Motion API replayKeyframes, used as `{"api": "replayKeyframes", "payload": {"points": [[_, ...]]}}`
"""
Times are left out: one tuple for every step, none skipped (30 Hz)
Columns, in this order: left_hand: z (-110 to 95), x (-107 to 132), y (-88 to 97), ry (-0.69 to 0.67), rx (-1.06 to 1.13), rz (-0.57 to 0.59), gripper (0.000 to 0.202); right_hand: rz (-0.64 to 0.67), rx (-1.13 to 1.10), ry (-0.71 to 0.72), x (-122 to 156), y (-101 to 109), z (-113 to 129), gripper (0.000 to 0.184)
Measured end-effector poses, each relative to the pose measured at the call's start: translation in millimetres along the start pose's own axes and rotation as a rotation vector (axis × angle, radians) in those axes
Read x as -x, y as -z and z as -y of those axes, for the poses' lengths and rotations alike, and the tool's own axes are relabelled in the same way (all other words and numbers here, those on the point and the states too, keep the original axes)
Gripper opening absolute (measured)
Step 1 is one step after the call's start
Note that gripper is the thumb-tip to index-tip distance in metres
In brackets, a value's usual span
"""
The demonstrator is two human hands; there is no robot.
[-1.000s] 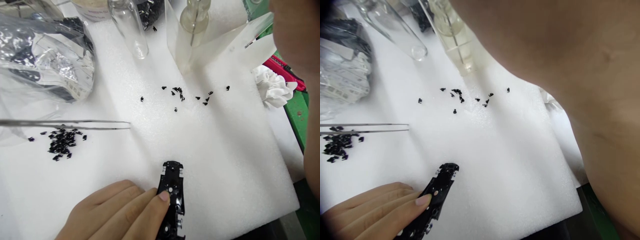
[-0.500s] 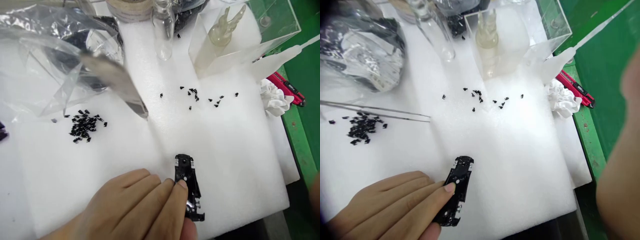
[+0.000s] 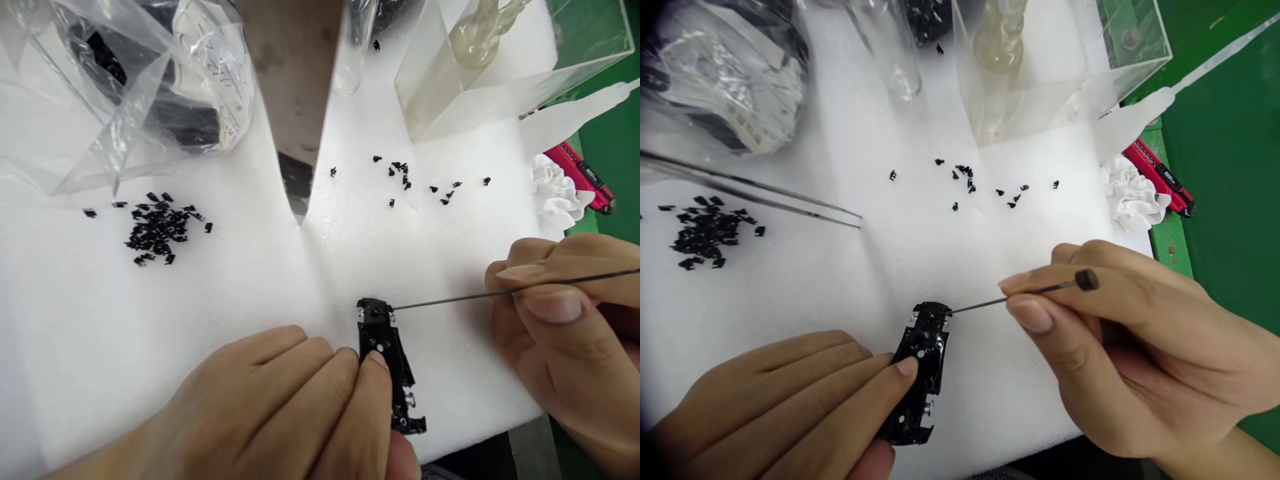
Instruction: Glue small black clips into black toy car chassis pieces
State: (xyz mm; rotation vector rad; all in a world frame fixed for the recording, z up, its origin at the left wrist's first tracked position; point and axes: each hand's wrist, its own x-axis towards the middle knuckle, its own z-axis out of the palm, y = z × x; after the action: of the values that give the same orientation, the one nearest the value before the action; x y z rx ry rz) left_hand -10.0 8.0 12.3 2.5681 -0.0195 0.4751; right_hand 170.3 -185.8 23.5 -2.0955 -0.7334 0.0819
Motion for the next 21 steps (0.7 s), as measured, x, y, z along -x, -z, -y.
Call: {"api": "replayKeyframes", "payload": {"points": [[0.3,-2.9,-0.3,-0.001,0.007,0.013,0.026,0.034,0.019,0.0,-1.5,1.7,0.3,0.006],[0.5,-6.9,-0.8,0.0,0.016,0.025,0.03,0.063,0.029,0.01,-2.3,3.7,0.2,0.007],[0.6,-11.3,-1.5,0.002,0.022,0.031,0.034,0.086,0.034,0.015,-2.5,5.8,-0.2,0.007],[0.6,-15.6,-2.1,0.005,0.026,0.035,0.038,0.108,0.045,0.017,-2.1,7.7,-0.6,0.007],[0.5,-19.1,-2.5,0.006,0.029,0.036,0.039,0.129,0.063,0.016,-1.4,9.2,-0.9,0.007],[0.4,-21.4,-2.5,0.006,0.029,0.037,0.04,0.148,0.083,0.023,-0.5,10.3,-1.0,0.007],[0.5,-22.4,-2.1,0.006,0.026,0.037,0.04,0.166,0.107,0.02,0.2,11.0,-0.8,0.009],[0.7,-22.3,-1.1,0.004,0.021,0.04,0.039,0.169,0.125,0.025,0.8,11.5,-0.4,0.01],[1.3,-21.4,0.2,0.0,0.014,0.041,0.038,0.164,0.139,0.035,1.1,11.8,0.1,0.012],[2.0,-20.1,1.8,-0.007,0.007,0.041,0.037,0.161,0.15,0.045,1.1,12.0,0.6,0.013],[3.1,-18.8,3.5,-0.02,0.0,0.038,0.035,0.164,0.153,0.052,0.8,12.2,1.1,0.013],[4.3,-18.0,5.1,-0.041,-0.005,0.033,0.032,0.166,0.15,0.066,0.3,12.2,1.4,0.012],[5.5,-17.9,6.5,-0.064,-0.012,0.019,0.031,0.172,0.14,0.076,-0.3,12.1,1.6,0.012],[6.8,-18.7,7.6,-0.083,-0.016,0.005,0.031,0.174,0.122,0.095,-1.0,11.8,1.6,0.012],[8.0,-20.1,8.4,-0.097,-0.016,-0.009,0.032,0.178,0.102,0.109,-1.8,11.0,1.6,0.012],[9.0,-21.9,9.2,-0.108,-0.014,-0.018,0.033,0.172,0.084,0.121,-2.6,9.9,1.5,0.011],[9.8,-23.7,9.8,-0.114,-0.011,-0.031,0.034,0.168,0.073,0.119,-3.4,8.4,1.4,0.01],[10.4,-25.3,10.5,-0.121,-0.011,-0.023,0.035,0.155,0.05,0.126,-4.3,6.7,1.4,0.007],[10.8,-26.3,11.3,-0.127,-0.015,-0.013,0.035,0.142,0.015,0.136,-5.2,4.9,1.5,0.004],[10.9,-26.7,12.1,-0.138,-0.02,0.006,0.037,0.128,-0.021,0.145,-6.1,3.3,1.8,0.004],[10.8,-26.4,12.9,-0.151,-0.031,0.018,0.038,0.124,-0.05,0.145,-6.8,2.1,2.2,0.004]]}}
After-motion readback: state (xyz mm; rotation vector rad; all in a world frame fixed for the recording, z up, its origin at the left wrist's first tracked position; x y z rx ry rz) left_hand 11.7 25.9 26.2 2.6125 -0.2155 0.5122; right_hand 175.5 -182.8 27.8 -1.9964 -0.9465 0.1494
